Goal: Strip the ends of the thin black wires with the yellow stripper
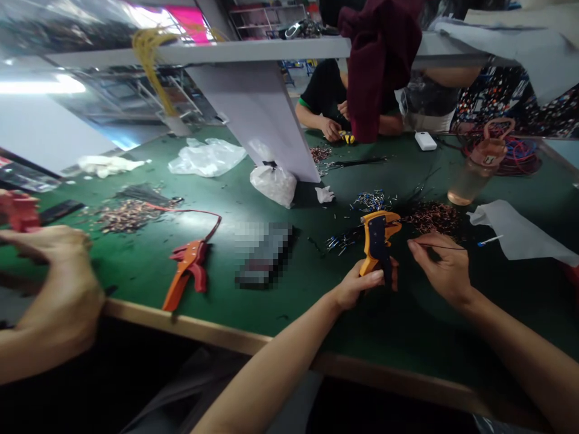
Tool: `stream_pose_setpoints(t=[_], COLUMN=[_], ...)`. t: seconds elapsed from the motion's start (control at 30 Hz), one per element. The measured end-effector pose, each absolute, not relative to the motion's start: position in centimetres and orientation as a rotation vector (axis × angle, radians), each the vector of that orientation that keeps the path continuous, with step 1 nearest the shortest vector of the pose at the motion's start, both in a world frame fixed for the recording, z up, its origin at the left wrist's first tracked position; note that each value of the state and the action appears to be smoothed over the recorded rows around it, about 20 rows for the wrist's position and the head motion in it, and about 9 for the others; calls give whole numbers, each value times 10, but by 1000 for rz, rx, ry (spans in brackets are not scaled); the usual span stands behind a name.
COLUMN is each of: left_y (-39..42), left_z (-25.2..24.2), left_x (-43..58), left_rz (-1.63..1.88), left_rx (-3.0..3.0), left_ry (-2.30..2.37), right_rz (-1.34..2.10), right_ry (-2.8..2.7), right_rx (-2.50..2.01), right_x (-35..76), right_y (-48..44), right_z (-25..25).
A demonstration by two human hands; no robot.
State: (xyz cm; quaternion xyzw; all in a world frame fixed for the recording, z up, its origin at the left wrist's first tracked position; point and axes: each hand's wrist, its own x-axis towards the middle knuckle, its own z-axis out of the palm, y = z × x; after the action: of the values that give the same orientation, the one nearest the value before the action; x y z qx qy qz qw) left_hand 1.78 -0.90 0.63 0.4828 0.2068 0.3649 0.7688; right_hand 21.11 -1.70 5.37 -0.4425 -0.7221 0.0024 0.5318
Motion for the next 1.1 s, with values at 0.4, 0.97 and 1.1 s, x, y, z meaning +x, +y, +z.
stream_pose_setpoints(t=[0.4,0.97,1.1], left_y=[-11,-14,-16], left_z=[9,18,17], left_x=[19,23,23], left_rz=[784,793,797], left_rx=[1170,1229,1206], left_ry=[513,690,729], right_rz=[75,93,105], right_ry=[-1776,-1824,-1836], right_rx=[-1123,-1050,-1068], right_x=[203,201,201], right_y=[-24,-28,-29], right_z=[50,51,51])
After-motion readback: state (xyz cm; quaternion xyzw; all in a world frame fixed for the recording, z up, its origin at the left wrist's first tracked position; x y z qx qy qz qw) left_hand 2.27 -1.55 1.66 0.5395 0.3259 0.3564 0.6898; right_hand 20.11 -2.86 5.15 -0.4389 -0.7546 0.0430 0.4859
